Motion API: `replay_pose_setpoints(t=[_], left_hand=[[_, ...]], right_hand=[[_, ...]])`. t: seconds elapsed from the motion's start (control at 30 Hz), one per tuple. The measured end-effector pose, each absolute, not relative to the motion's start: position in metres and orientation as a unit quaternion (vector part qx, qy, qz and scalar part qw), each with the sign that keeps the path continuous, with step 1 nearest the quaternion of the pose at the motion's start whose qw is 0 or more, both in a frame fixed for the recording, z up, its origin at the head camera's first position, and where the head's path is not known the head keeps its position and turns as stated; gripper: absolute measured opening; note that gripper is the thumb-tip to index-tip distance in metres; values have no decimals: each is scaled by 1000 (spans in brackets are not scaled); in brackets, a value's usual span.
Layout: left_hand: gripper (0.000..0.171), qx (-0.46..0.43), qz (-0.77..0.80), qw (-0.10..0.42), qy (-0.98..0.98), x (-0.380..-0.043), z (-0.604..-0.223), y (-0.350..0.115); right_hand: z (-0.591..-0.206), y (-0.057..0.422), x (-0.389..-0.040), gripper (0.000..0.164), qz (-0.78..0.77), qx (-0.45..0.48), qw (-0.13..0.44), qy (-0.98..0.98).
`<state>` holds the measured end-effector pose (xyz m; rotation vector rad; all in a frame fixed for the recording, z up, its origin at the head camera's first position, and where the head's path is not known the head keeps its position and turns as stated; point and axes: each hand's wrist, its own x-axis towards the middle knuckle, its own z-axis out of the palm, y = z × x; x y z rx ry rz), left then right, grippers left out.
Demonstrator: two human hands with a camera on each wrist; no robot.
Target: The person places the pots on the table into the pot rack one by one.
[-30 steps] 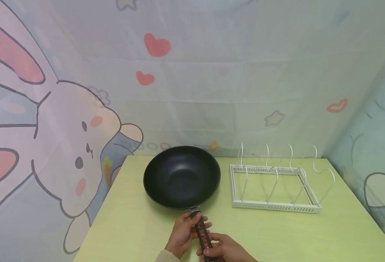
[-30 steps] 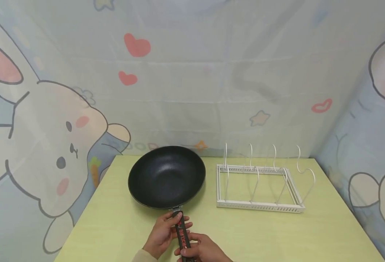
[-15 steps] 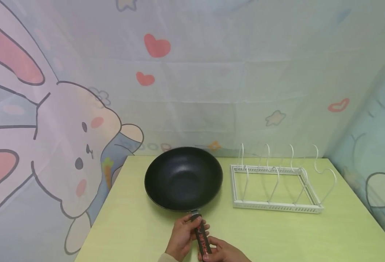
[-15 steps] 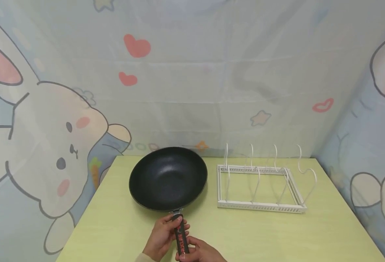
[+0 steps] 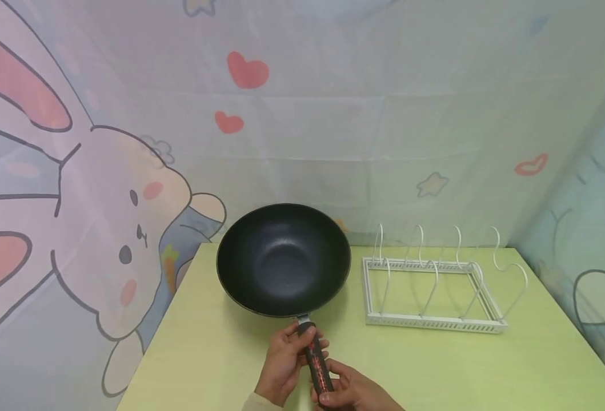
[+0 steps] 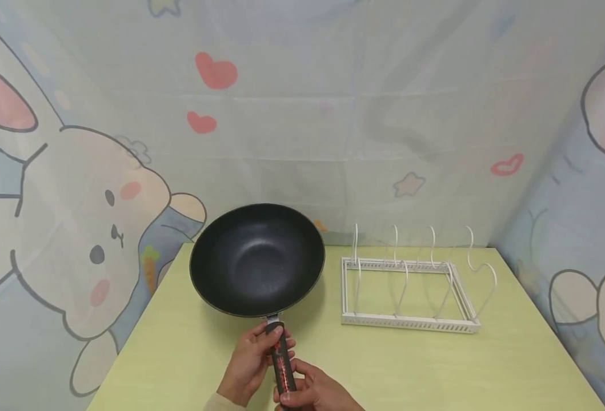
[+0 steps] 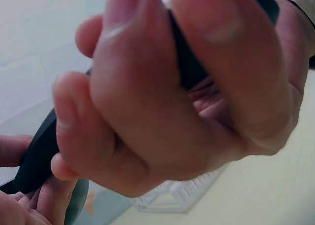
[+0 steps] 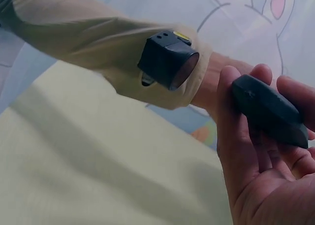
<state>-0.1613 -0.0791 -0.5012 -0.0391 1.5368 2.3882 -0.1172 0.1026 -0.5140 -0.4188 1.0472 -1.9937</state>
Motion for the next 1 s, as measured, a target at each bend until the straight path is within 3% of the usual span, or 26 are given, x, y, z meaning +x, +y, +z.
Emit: replay_pose_setpoints(t=[0.27, 0.47, 0.67, 0.83, 1.0], left_hand=[[25, 30, 872, 144, 467, -155, -491, -78], [45, 91, 931, 179, 304, -153, -494, -70], [48, 159, 951, 205, 169, -153, -495, -64], [45, 213, 940, 215, 155, -157, -492, -65], [40, 219, 925, 236, 204, -165, -486, -62]], right_hand=[[-494, 101, -111, 32, -806, -173, 404, 397], [-486, 100, -108, 30, -819, -196, 381, 382], [-483, 103, -107, 36, -813, -213, 385, 380], [-482, 112, -111, 42, -806, -214, 397, 384], [-485, 126, -118, 41, -793, -255, 354, 424]])
